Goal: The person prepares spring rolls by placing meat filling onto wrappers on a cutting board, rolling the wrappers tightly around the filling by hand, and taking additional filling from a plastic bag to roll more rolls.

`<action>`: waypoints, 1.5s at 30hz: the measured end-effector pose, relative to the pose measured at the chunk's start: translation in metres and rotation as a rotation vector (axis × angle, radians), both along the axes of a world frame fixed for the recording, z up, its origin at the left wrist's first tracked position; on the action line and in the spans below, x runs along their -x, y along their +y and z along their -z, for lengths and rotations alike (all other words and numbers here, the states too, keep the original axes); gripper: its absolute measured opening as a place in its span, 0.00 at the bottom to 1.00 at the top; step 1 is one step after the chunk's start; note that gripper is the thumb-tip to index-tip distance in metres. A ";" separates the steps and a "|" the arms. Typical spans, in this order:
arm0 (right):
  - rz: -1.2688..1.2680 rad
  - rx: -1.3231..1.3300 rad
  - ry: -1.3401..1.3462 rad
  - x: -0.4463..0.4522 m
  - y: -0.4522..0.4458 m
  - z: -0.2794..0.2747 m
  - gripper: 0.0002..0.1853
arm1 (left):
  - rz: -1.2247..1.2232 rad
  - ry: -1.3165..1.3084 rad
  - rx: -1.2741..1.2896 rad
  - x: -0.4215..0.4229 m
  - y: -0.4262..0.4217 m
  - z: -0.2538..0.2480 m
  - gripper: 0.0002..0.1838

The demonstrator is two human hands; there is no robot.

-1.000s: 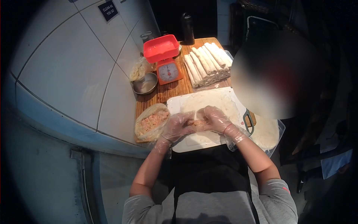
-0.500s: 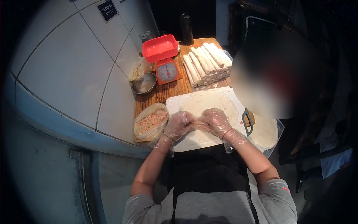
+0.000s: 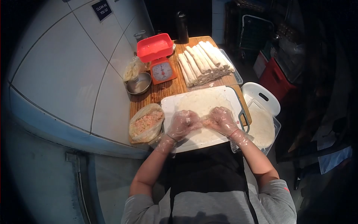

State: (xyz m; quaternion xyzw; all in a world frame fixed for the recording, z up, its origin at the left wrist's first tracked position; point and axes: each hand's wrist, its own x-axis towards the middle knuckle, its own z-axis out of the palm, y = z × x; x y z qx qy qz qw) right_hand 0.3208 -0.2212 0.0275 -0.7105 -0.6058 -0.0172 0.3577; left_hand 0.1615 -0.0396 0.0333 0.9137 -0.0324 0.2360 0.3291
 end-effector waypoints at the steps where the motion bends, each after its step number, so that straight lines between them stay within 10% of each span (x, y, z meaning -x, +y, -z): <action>1: 0.007 0.059 -0.015 -0.001 -0.001 0.005 0.14 | -0.022 0.021 -0.047 -0.001 -0.001 0.001 0.16; 9: -0.097 0.137 0.476 -0.011 -0.013 -0.013 0.14 | 0.041 0.041 -0.077 -0.014 -0.013 -0.012 0.14; 15: 0.050 -0.060 -0.021 -0.011 -0.015 0.004 0.13 | 0.037 -0.011 -0.181 -0.022 -0.021 -0.013 0.13; 24: 0.000 -0.047 0.004 -0.022 -0.030 0.001 0.14 | -0.052 0.063 -0.301 -0.023 -0.034 -0.011 0.16; 27: -0.093 0.050 0.656 -0.025 -0.036 -0.008 0.15 | -0.008 0.067 -0.285 -0.026 -0.042 -0.011 0.15; 45: -0.038 0.118 0.041 -0.040 -0.047 0.007 0.15 | -0.044 0.074 -0.251 -0.050 -0.053 0.009 0.13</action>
